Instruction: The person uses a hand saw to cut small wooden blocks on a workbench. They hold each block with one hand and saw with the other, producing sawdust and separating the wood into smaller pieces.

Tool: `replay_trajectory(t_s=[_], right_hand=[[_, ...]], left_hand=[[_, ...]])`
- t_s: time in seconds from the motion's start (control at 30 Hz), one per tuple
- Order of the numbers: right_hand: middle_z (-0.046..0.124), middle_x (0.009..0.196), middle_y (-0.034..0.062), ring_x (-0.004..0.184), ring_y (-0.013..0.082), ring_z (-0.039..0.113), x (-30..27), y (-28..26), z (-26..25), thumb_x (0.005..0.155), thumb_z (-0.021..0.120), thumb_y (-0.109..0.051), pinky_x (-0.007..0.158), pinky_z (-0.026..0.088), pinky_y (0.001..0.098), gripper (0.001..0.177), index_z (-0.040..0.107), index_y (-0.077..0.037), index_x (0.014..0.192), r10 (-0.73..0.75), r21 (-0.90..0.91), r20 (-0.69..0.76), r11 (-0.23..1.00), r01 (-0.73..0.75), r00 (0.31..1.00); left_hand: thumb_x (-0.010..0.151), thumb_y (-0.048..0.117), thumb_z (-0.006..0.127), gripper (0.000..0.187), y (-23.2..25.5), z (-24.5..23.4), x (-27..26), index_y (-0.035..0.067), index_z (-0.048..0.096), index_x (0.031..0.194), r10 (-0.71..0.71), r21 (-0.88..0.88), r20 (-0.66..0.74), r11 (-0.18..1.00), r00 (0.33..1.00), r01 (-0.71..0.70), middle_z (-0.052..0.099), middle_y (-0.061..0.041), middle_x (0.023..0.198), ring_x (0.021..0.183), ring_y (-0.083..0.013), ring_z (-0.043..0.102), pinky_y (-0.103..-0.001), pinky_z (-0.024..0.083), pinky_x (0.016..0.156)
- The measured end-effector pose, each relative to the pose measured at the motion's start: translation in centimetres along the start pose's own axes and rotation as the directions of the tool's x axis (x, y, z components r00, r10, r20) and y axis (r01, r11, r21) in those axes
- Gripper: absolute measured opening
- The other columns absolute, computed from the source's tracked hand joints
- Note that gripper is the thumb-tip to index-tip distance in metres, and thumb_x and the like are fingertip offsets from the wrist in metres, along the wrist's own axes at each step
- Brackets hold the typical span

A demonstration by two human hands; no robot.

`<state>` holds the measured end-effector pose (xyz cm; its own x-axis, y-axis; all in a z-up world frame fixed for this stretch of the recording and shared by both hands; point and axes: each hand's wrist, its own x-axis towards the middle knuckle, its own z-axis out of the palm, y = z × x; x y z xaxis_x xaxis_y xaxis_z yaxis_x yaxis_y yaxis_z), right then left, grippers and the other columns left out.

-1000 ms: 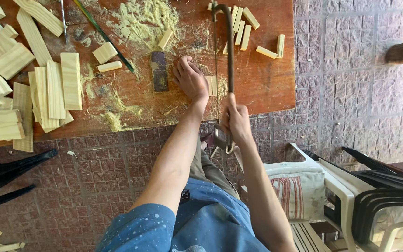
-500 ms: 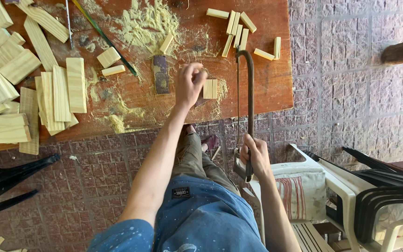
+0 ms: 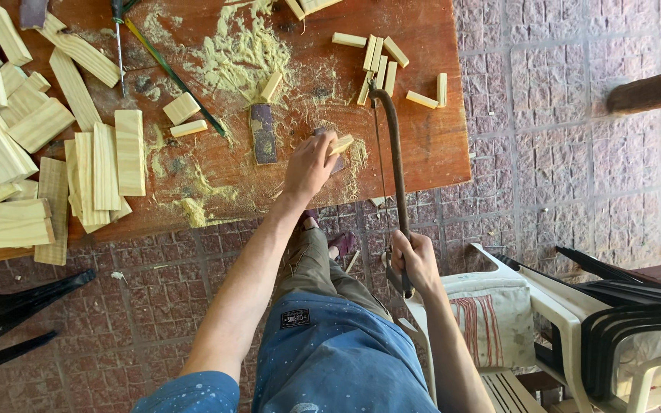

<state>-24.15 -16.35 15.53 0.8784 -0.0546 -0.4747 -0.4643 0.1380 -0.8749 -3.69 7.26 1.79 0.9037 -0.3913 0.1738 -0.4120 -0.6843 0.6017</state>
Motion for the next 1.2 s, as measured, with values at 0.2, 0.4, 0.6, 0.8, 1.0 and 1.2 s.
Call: replay_trajectory(t_s=[0.2, 0.4, 0.6, 0.8, 1.0, 1.2], right_hand=[[0.043, 0.047, 0.006, 0.035, 0.0194, 0.051, 0.1, 0.6, 0.0, 0.114, 0.059, -0.025, 0.039, 0.041, 0.0289, 0.053, 0.055, -0.003, 0.066, -0.003, -0.022, -0.018, 1.0, 0.002, 1.0], [0.043, 0.048, 0.0052, 0.037, 0.019, 0.052, -0.7, 0.0, 0.6, 0.113, 0.058, -0.02, 0.043, 0.042, 0.0286, 0.051, 0.054, -0.004, 0.066, 0.016, -0.033, -0.017, 0.999, -0.017, 1.0], [0.044, 0.046, 0.0051, 0.037, 0.0185, 0.053, -0.9, -1.1, 1.4, 0.11, 0.066, -0.015, 0.044, 0.043, 0.0281, 0.051, 0.055, -0.004, 0.062, -0.017, -0.089, 0.018, 0.996, 0.019, 1.0], [0.048, 0.044, 0.0067, 0.037, 0.0189, 0.056, -1.3, -1.9, 1.8, 0.11, 0.067, -0.014, 0.047, 0.045, 0.0275, 0.054, 0.054, -0.005, 0.058, -0.052, -0.101, 0.049, 0.993, 0.057, 0.997], [0.05, 0.045, 0.0066, 0.038, 0.0192, 0.058, -1.5, -0.1, 1.3, 0.117, 0.053, -0.018, 0.049, 0.048, 0.0287, 0.058, 0.056, -0.005, 0.06, -0.036, -0.087, 0.097, 0.995, 0.044, 0.995], [0.07, 0.06, 0.0161, 0.055, 0.0236, 0.073, -0.7, 1.2, 1.8, 0.121, 0.041, -0.037, 0.056, 0.058, 0.0327, 0.057, 0.056, -0.007, 0.074, 0.033, -0.068, 0.159, 0.997, -0.022, 0.987]], left_hand=[[0.1, 0.01, 0.081, 0.036, 0.1, -0.9, 0.7, 0.017, 0.053, 0.123, -0.13, -0.042, 0.035, 0.99, 0.991, 0.131, 0.08, -0.019, 0.104, 0.098, -0.035, 0.081, -0.048, 0.065, 0.091], [0.103, 0.006, 0.079, 0.033, 2.4, -4.2, 0.8, 0.005, 0.058, 0.128, -0.332, -0.382, -0.026, 0.875, 0.943, 0.298, 0.077, -0.032, 0.11, 0.098, -0.0453, 0.08, -0.051, 0.068, 0.085], [0.105, 0.013, 0.076, 0.039, 0.1, -2.3, -1.4, -0.002, 0.06, 0.137, -0.475, -0.443, 0.068, 0.773, 0.877, 0.453, 0.076, -0.035, 0.111, 0.099, -0.0463, 0.08, -0.051, 0.066, 0.082], [0.104, 0.023, 0.073, 0.046, -1.5, 0.7, -2.8, 0.007, 0.061, 0.146, -0.5, -0.544, 0.123, 0.689, 0.857, 0.479, 0.076, -0.032, 0.119, 0.105, -0.0447, 0.079, -0.046, 0.069, 0.079], [0.101, 0.018, 0.077, 0.054, 1.5, -1.5, -4.0, 0.011, 0.059, 0.151, -0.447, -0.323, 0.157, 0.82, 0.881, 0.473, 0.071, -0.03, 0.133, 0.123, -0.0512, 0.071, -0.06, 0.059, 0.103], [0.087, 0.028, 0.094, 0.093, 5.3, -6.2, -3.9, 0.009, 0.046, 0.163, -0.361, -0.063, 0.168, 0.925, 0.917, 0.375, 0.054, -0.031, 0.145, 0.129, -0.0481, 0.065, -0.057, 0.063, 0.104]])
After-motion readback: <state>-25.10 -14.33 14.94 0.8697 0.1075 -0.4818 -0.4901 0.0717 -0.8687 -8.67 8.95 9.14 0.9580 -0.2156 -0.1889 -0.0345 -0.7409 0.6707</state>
